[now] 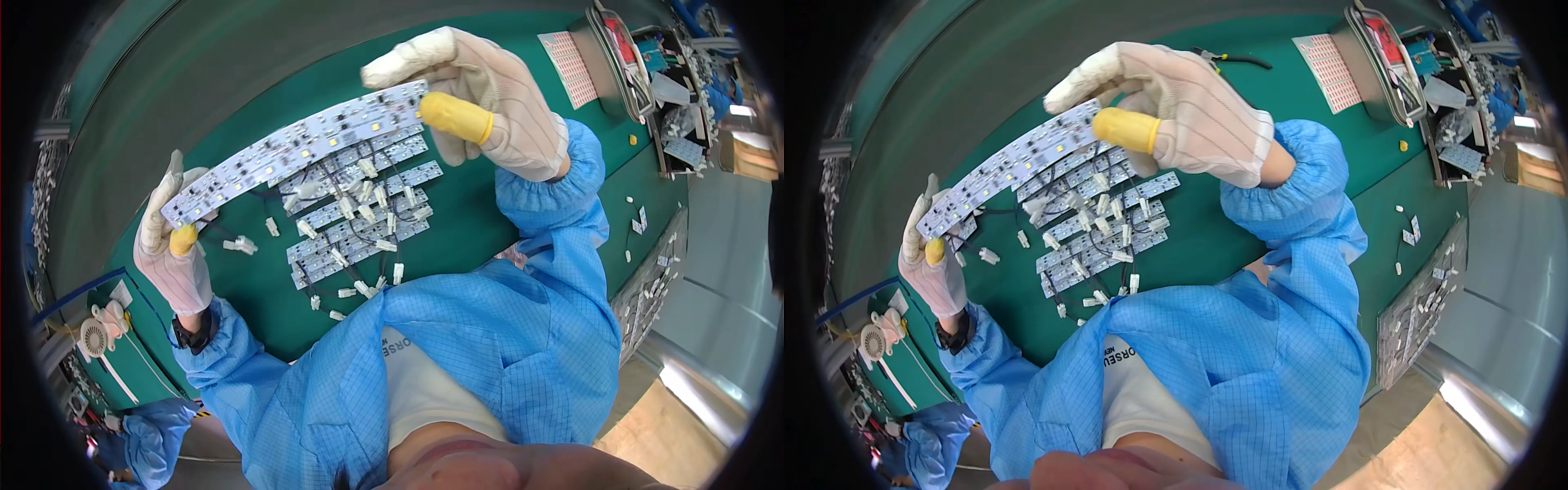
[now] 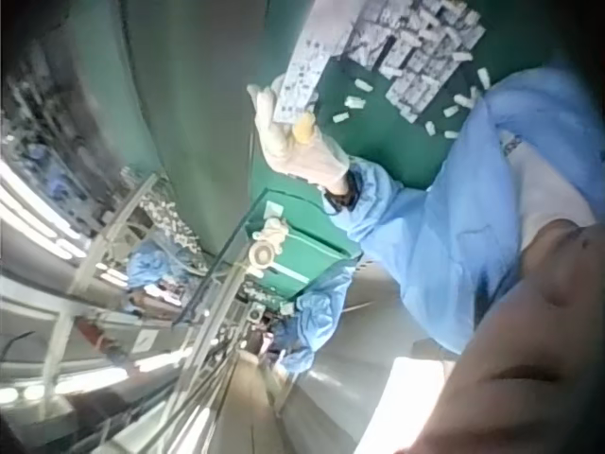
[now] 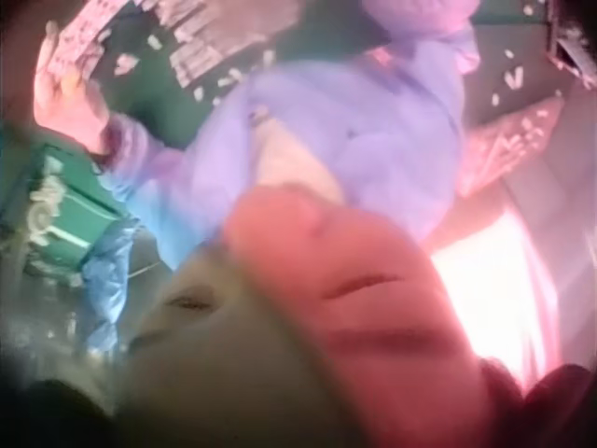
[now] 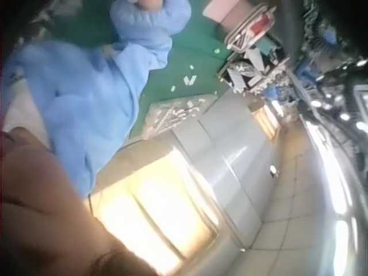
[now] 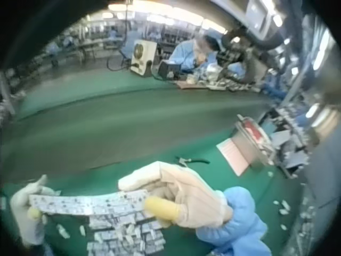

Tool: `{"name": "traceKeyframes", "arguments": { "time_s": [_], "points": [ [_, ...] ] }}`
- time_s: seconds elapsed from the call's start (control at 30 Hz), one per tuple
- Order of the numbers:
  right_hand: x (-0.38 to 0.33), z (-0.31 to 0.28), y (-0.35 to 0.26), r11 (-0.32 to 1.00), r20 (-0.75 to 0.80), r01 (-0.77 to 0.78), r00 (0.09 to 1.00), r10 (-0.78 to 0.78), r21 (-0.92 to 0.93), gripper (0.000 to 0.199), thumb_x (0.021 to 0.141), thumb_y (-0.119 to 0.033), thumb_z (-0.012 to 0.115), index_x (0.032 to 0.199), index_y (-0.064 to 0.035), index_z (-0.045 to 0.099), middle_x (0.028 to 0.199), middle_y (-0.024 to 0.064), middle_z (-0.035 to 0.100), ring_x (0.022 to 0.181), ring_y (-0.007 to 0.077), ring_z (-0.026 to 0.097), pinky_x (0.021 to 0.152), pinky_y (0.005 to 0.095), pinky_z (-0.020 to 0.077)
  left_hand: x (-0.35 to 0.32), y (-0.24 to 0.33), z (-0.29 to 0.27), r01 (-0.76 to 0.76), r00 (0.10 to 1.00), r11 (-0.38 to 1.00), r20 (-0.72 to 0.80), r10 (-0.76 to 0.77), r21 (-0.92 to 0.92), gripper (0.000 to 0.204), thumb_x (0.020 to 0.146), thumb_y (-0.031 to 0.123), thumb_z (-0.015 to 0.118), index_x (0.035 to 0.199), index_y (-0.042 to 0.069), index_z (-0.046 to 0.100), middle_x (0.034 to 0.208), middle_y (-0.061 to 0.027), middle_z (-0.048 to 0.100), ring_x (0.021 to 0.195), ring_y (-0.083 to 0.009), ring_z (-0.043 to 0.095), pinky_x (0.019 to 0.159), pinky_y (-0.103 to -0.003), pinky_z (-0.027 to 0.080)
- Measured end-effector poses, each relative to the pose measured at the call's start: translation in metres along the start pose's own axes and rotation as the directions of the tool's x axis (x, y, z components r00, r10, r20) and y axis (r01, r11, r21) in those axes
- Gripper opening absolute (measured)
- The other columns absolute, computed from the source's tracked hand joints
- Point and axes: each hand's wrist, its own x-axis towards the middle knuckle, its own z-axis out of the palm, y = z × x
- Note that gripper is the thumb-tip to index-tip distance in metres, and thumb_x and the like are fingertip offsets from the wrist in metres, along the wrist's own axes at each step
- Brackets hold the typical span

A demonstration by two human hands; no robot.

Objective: Inspecting and trimming LED circuit board strips on a production line using nippers.

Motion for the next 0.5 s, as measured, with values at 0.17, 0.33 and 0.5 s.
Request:
{"name": "traceKeyframes", "arguments": {
  "time_s": [0.17, 0.33, 0.5],
  "points": [
    [0.004, 0.002, 0.005, 0.996, -0.085, -0.076, 0.994, 0.072, -0.046, 0.074, 0.077, -0.058, 0.063, 0.118, 0.0021, 0.049, 0.096, 0.005, 0.061, 0.045, -0.0004, 0.039, 0.04, 0.0134, 0.0263, -0.002, -0.004, -0.007, -0.242, 0.968, 0.969, 0.075, 0.239, 0.048, 0.047, 0.084, 0.031, 0.063, 0.119, 0.0, 0.055, 0.108, -0.0226, 0.06, 0.089, -0.0224, 0.062, 0.077, -0.027, 0.051],
    [0.005, -0.004, 0.007, 0.993, -0.055, -0.1, 0.994, 0.096, -0.066, 0.043, 0.088, -0.031, 0.057, 0.115, 0.0019, 0.052, 0.095, 0.007, 0.061, 0.049, 0.0013, 0.039, 0.044, 0.0152, 0.0285, -0.003, 0.014, 0.0, -0.209, 0.975, 0.978, 0.067, 0.21, -0.018, 0.057, 0.076, 0.038, 0.068, 0.111, -0.005, 0.058, 0.098, -0.0187, 0.063, 0.074, -0.0194, 0.064, 0.1, -0.049, 0.038],
    [0.008, -0.001, 0.013, 0.968, -0.122, -0.17, 0.981, 0.149, -0.185, 0.06, 0.085, -0.047, 0.059, 0.116, 0.0039, 0.051, 0.08, 0.0025, 0.06, 0.046, 0.0008, 0.038, 0.041, 0.0147, 0.0261, 0.002, 0.015, -0.003, -0.476, 0.873, 0.876, 0.161, 0.461, 0.074, 0.053, 0.075, 0.037, 0.066, 0.11, -0.002, 0.059, 0.092, -0.0137, 0.065, 0.076, -0.0197, 0.064, 0.1, -0.048, 0.038]
  ]
}}
